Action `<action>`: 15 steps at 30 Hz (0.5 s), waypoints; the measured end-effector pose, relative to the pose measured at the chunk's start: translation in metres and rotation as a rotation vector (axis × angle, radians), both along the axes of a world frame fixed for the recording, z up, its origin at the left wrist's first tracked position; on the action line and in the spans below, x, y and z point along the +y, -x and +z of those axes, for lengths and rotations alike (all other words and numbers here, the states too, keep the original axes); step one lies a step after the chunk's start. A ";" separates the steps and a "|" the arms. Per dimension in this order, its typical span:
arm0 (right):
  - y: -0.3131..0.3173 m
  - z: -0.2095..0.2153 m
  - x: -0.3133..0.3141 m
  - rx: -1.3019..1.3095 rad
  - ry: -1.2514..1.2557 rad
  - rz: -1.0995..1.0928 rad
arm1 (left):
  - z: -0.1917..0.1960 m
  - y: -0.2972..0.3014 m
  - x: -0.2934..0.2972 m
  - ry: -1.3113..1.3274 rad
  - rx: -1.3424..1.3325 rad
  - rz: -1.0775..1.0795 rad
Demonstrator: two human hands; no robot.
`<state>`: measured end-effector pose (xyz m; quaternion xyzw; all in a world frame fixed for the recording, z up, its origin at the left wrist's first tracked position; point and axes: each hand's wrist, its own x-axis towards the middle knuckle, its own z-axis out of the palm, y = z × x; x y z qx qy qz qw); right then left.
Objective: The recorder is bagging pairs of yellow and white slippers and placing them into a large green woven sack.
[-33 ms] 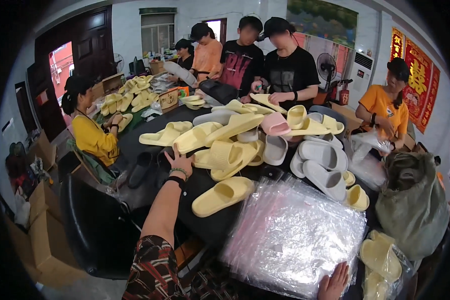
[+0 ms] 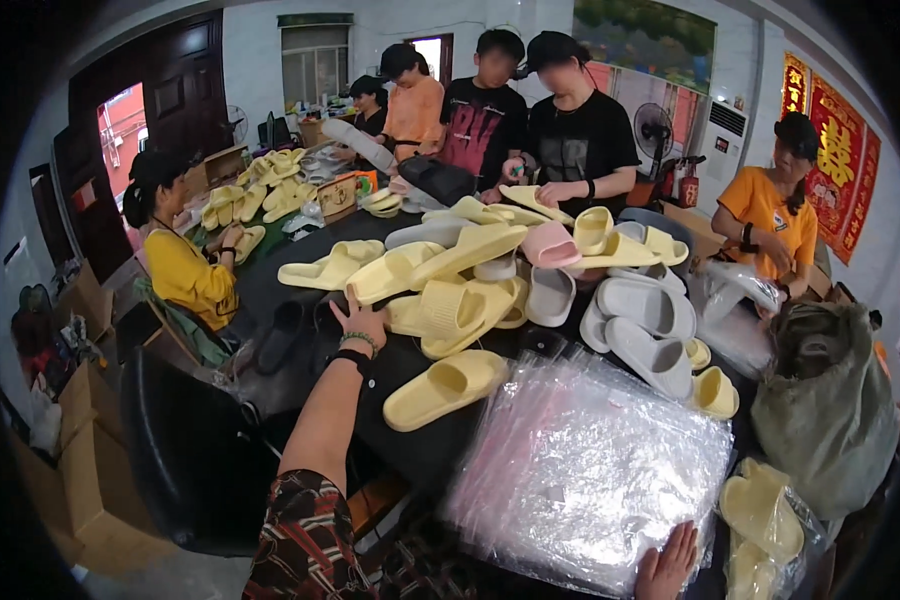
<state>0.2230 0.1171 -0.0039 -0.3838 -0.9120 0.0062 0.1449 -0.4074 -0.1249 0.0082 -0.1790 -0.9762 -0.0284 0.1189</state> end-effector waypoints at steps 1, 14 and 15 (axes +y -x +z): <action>0.002 0.002 0.000 -0.004 0.010 0.004 | 0.004 0.002 0.005 0.072 0.006 0.070; 0.003 0.002 0.005 0.030 -0.031 0.045 | -0.001 -0.139 0.038 0.152 0.110 -0.816; 0.003 0.005 0.002 0.021 -0.027 0.041 | 0.003 -0.128 0.038 0.177 0.093 -0.778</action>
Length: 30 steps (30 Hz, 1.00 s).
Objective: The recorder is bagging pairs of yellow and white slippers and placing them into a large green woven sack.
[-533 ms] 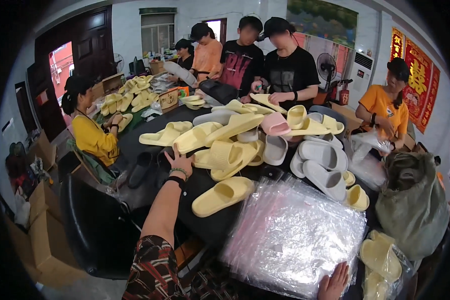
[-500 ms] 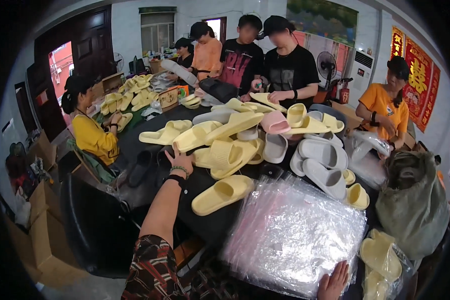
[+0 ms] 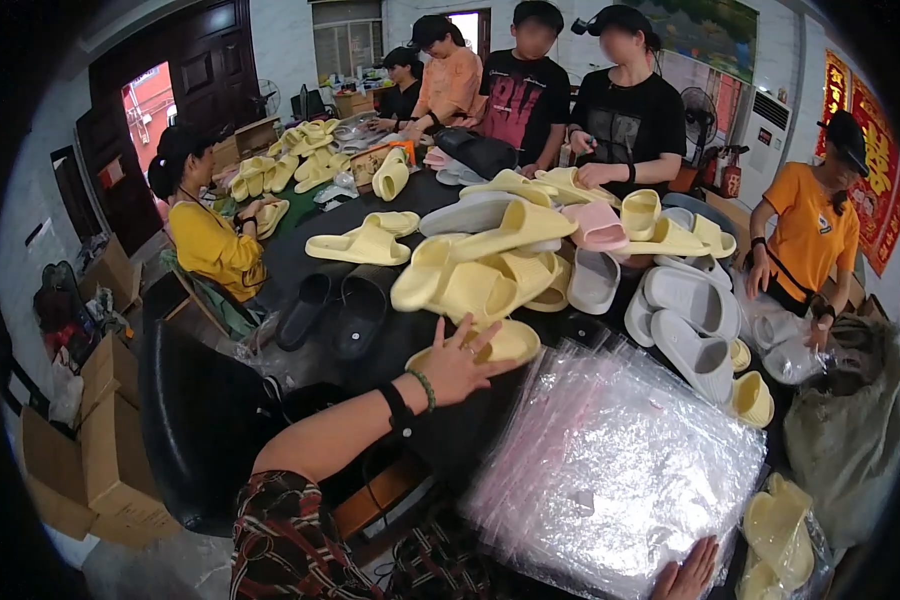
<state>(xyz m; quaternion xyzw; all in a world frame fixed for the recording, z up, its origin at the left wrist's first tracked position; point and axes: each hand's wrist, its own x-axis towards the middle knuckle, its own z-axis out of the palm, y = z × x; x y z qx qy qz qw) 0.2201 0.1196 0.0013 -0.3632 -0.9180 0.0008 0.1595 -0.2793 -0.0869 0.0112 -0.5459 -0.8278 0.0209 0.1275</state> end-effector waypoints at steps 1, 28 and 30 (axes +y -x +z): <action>0.000 -0.001 -0.001 -0.002 0.001 0.001 | 0.002 0.013 -0.002 0.015 -0.002 0.028; 0.003 -0.003 0.000 0.028 0.001 -0.018 | -0.042 0.111 -0.218 -0.726 -0.652 1.114; 0.002 -0.002 -0.002 0.028 0.008 -0.025 | -0.046 0.127 -0.207 -0.742 -0.665 0.976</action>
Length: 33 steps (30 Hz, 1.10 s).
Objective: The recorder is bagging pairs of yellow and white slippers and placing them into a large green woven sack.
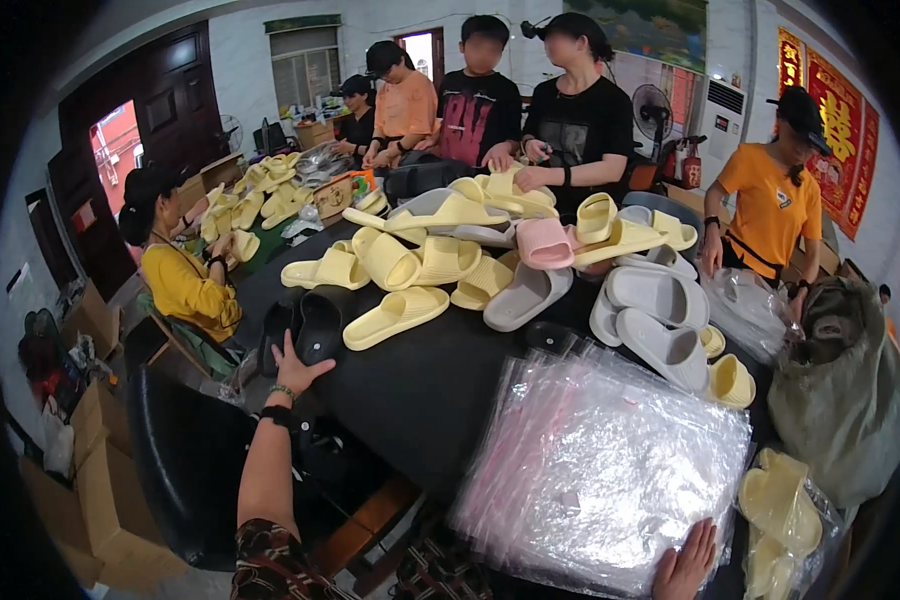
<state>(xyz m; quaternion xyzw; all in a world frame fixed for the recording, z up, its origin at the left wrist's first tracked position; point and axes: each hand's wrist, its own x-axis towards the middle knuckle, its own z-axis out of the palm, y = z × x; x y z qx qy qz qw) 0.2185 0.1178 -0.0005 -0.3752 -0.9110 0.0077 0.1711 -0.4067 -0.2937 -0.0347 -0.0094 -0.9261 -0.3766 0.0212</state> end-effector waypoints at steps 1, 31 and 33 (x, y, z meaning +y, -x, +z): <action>0.000 0.000 -0.001 -0.001 0.008 0.009 | 0.003 0.012 0.005 0.039 0.073 -0.008; -0.015 0.005 0.034 0.112 0.609 0.027 | 0.064 -0.441 0.240 0.289 0.573 -1.475; -0.024 0.022 0.035 0.279 0.610 0.104 | 0.050 -0.438 0.241 0.350 0.609 -1.482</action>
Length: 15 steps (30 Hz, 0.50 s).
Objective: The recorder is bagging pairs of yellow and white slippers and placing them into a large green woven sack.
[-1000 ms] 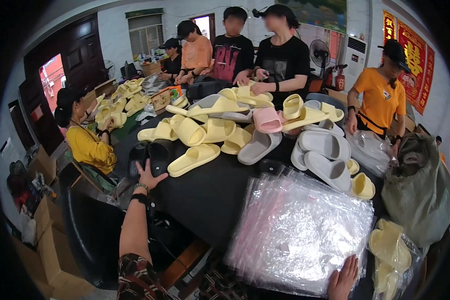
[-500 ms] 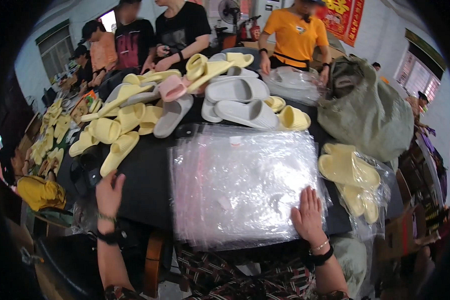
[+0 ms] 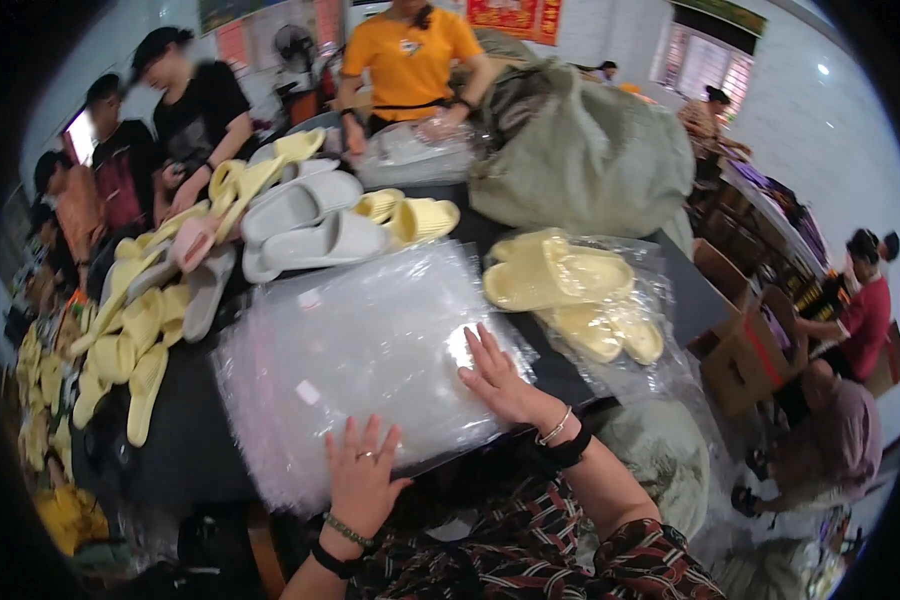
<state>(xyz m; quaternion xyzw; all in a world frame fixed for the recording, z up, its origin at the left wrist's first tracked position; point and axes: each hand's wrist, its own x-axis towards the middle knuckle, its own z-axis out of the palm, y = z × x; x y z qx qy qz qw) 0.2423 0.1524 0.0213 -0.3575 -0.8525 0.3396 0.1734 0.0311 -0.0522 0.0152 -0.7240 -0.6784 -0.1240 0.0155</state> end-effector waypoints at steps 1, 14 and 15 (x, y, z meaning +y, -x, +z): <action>-0.009 0.008 0.003 0.158 -0.025 0.024 | -0.007 0.000 0.005 0.022 0.059 0.031; -0.197 0.089 0.091 -0.145 -0.314 -0.653 | -0.003 0.002 0.005 0.099 0.007 -0.024; -0.193 0.083 0.101 -0.139 -0.318 -0.670 | -0.003 0.005 0.005 0.141 0.041 0.032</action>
